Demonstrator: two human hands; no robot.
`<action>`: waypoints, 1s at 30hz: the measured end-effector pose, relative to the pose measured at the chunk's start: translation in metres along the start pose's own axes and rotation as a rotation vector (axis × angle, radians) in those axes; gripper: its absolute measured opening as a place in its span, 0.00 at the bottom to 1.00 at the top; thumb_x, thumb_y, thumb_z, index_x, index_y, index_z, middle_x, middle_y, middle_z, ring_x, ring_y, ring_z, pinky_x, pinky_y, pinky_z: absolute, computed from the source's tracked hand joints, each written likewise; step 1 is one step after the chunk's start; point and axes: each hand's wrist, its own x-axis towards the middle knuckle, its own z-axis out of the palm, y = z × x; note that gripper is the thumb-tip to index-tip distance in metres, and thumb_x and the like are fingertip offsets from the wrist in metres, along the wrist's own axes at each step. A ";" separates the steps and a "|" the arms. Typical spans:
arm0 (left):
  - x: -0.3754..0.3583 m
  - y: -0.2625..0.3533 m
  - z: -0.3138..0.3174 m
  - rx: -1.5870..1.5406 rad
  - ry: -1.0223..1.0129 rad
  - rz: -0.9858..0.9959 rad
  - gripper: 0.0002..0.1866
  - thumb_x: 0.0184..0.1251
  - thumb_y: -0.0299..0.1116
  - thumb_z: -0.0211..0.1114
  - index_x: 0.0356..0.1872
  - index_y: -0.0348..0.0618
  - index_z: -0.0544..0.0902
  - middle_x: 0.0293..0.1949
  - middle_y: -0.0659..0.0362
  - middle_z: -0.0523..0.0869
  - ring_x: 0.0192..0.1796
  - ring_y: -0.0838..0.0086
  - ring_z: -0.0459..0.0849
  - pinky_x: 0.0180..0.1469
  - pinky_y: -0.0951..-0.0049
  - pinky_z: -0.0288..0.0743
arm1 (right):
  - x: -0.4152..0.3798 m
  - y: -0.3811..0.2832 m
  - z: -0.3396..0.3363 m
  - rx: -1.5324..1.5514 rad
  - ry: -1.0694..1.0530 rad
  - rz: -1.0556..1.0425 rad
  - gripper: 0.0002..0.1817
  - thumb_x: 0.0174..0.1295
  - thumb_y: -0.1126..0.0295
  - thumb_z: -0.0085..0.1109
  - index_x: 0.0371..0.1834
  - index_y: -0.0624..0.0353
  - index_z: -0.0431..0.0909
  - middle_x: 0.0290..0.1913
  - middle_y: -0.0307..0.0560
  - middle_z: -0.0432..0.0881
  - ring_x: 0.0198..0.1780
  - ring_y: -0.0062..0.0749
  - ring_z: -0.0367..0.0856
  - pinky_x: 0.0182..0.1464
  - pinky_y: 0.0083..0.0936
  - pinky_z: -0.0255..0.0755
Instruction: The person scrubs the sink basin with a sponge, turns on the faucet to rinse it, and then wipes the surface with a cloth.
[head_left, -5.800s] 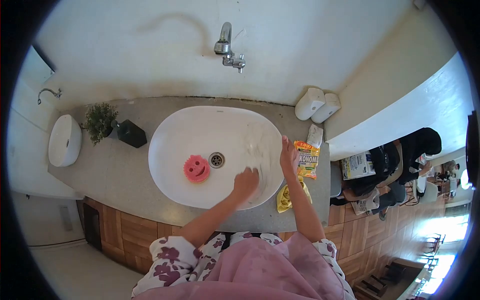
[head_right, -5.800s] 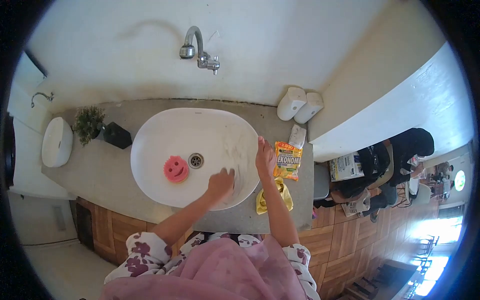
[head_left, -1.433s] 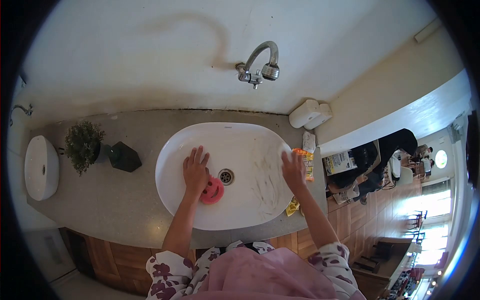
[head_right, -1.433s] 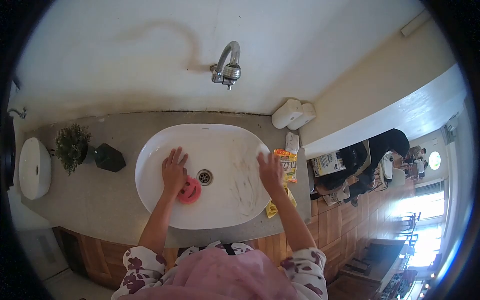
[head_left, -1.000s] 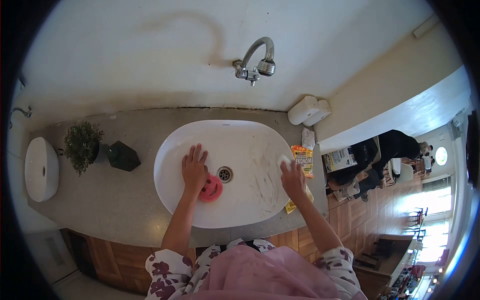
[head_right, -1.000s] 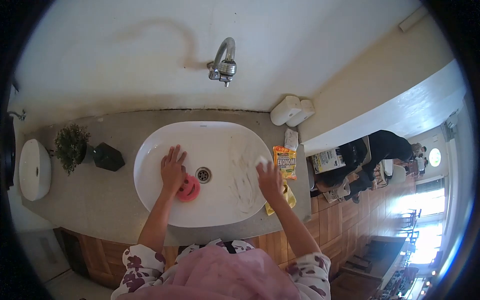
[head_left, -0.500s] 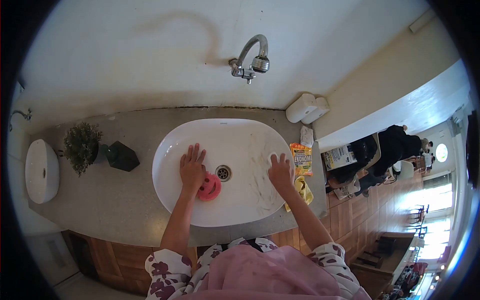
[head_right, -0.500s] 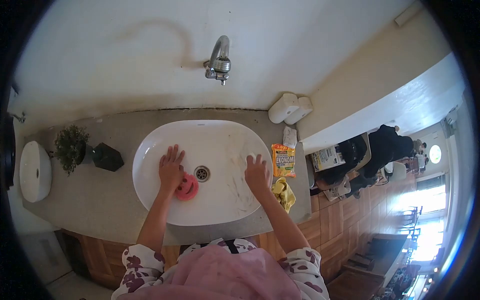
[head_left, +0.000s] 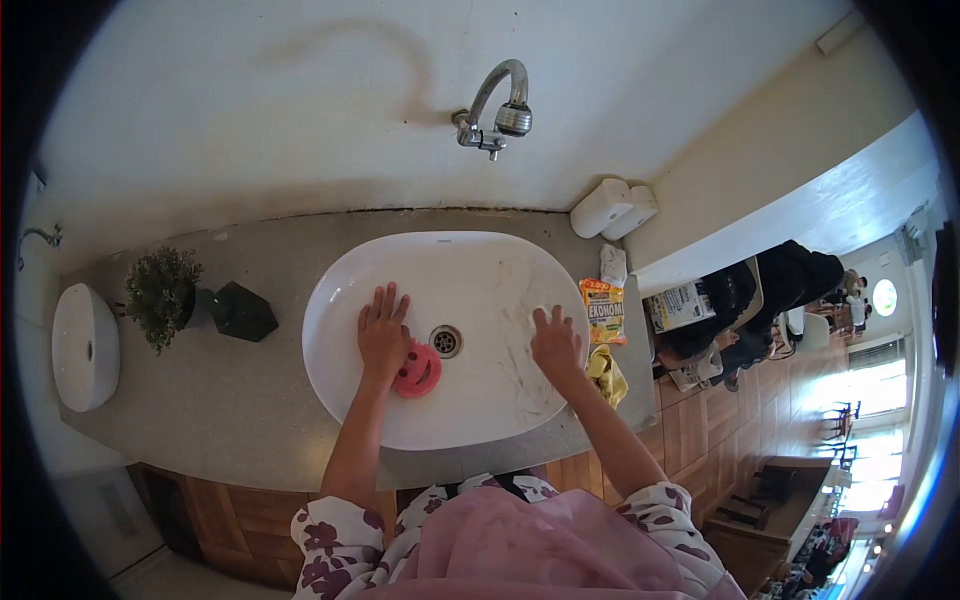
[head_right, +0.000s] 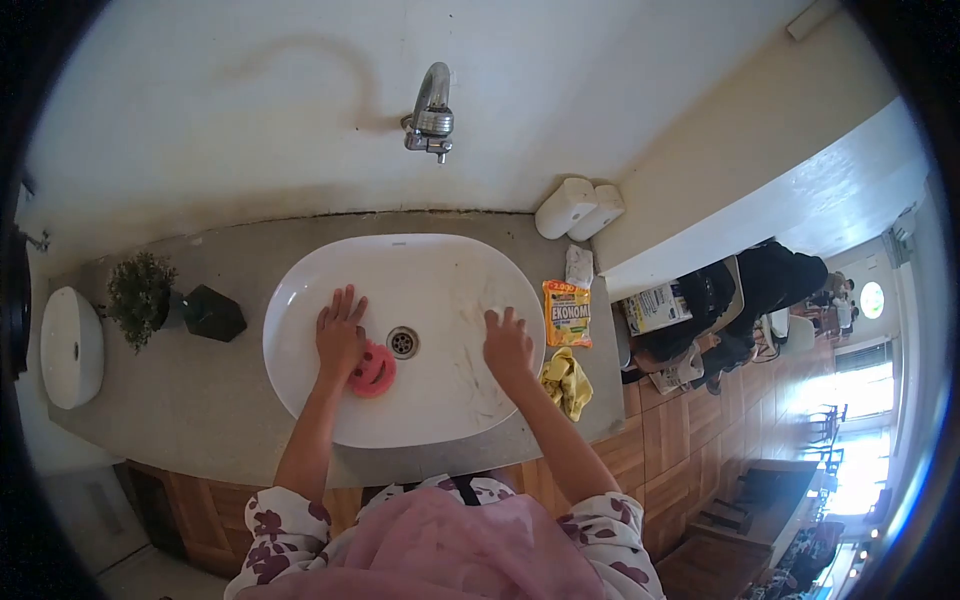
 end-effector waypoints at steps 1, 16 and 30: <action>0.000 -0.001 -0.001 -0.001 0.000 0.001 0.27 0.55 0.25 0.60 0.61 0.52 0.80 0.73 0.59 0.67 0.76 0.64 0.62 0.72 0.54 0.57 | -0.011 0.003 -0.007 -0.001 0.000 0.001 0.22 0.53 0.68 0.61 0.52 0.54 0.71 0.49 0.55 0.71 0.47 0.52 0.79 0.37 0.48 0.79; 0.002 0.002 0.001 -0.002 0.005 -0.010 0.27 0.57 0.27 0.60 0.61 0.53 0.80 0.73 0.59 0.66 0.76 0.66 0.61 0.73 0.55 0.56 | -0.013 0.051 -0.040 0.375 -0.414 -0.144 0.19 0.53 0.65 0.61 0.50 0.51 0.74 0.48 0.57 0.76 0.45 0.57 0.82 0.47 0.49 0.77; 0.001 -0.001 0.003 0.029 -0.033 -0.023 0.27 0.57 0.28 0.61 0.62 0.54 0.79 0.74 0.60 0.65 0.76 0.66 0.60 0.73 0.56 0.56 | -0.039 0.051 -0.071 0.320 -0.567 -0.245 0.18 0.49 0.62 0.67 0.44 0.51 0.77 0.44 0.52 0.78 0.46 0.54 0.81 0.50 0.47 0.74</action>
